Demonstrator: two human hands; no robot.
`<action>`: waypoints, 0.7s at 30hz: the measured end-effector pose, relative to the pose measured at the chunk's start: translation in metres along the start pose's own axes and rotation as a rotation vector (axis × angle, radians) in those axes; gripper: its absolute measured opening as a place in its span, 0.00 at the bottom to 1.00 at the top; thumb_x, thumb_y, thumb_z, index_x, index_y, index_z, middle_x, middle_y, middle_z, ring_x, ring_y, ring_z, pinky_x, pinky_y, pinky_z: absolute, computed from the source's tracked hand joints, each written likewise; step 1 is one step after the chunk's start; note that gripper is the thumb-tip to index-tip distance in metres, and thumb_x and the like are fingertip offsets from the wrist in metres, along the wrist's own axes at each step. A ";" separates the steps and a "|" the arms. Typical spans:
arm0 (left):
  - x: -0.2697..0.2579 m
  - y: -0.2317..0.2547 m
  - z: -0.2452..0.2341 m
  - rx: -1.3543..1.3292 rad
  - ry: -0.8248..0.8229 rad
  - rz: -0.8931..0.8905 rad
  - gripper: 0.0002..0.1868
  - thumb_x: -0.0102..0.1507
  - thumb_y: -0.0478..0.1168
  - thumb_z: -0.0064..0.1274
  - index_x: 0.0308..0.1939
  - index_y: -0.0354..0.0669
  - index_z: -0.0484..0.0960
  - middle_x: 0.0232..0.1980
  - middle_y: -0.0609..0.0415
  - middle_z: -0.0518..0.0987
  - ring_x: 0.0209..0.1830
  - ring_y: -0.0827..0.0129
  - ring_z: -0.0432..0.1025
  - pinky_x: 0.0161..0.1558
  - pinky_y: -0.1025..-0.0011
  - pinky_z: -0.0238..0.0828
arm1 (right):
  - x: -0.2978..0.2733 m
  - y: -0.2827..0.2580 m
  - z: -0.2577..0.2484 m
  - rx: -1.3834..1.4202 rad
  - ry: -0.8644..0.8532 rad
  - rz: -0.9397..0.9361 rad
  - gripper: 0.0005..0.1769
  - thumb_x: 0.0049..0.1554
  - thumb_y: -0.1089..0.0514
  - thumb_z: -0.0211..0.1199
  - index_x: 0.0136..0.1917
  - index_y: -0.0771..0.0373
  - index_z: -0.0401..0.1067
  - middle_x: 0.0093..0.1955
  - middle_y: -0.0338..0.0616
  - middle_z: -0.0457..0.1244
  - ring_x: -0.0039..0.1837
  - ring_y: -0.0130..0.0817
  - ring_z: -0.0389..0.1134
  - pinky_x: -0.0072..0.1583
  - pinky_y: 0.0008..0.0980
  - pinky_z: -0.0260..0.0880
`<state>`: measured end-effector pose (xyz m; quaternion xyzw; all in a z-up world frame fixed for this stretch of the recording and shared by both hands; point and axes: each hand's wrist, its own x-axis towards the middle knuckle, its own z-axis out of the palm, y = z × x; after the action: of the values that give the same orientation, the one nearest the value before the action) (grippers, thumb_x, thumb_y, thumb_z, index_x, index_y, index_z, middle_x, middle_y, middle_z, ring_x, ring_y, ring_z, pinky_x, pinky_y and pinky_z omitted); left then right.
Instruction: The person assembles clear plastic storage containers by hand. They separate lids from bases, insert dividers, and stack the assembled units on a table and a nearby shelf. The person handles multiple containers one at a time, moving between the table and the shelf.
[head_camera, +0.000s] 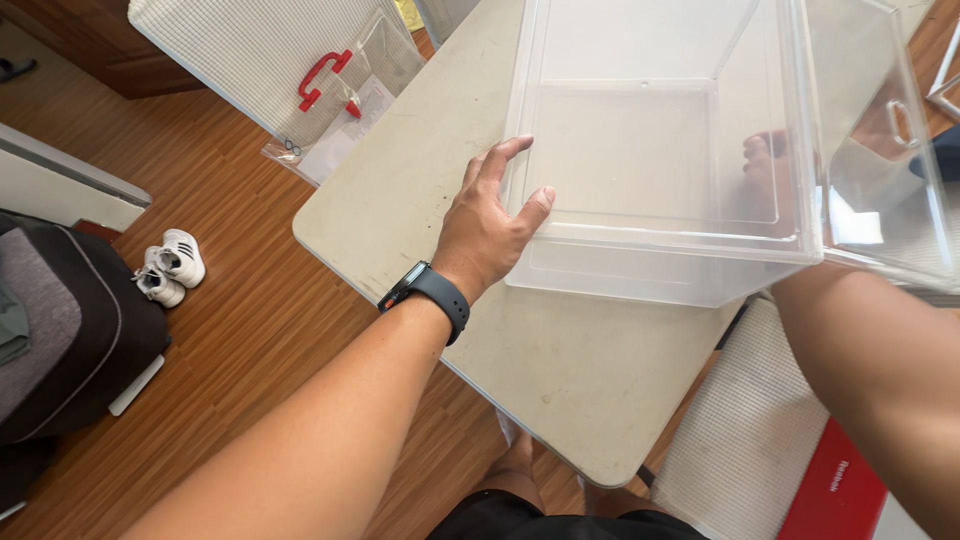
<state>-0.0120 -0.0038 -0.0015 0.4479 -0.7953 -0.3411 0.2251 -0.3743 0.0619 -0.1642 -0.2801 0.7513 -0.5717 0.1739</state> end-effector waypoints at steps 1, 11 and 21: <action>0.000 0.001 0.000 -0.001 0.001 -0.005 0.33 0.62 0.55 0.51 0.71 0.61 0.65 0.72 0.49 0.66 0.71 0.52 0.65 0.66 0.58 0.67 | 0.003 0.013 -0.008 0.114 0.014 0.017 0.20 0.65 0.51 0.55 0.66 0.64 0.68 0.61 0.54 0.65 0.60 0.45 0.69 0.61 0.45 0.68; 0.000 -0.012 0.008 -0.156 0.079 0.116 0.40 0.62 0.51 0.55 0.75 0.47 0.58 0.75 0.38 0.62 0.75 0.48 0.60 0.72 0.59 0.58 | -0.130 0.121 -0.169 -0.247 0.235 0.530 0.28 0.56 0.63 0.54 0.70 0.64 0.71 0.67 0.55 0.66 0.66 0.46 0.68 0.64 0.41 0.69; 0.000 0.005 -0.010 -0.862 -0.310 -0.540 0.48 0.63 0.71 0.33 0.84 0.57 0.52 0.83 0.53 0.55 0.80 0.48 0.49 0.68 0.31 0.41 | -0.102 -0.110 -0.082 0.375 -0.399 0.647 0.47 0.59 0.26 0.38 0.82 0.54 0.48 0.81 0.53 0.50 0.79 0.53 0.50 0.73 0.54 0.52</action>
<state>-0.0078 -0.0053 0.0091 0.4477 -0.4635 -0.7450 0.1726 -0.3173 0.1667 -0.0413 -0.0984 0.6351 -0.5489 0.5344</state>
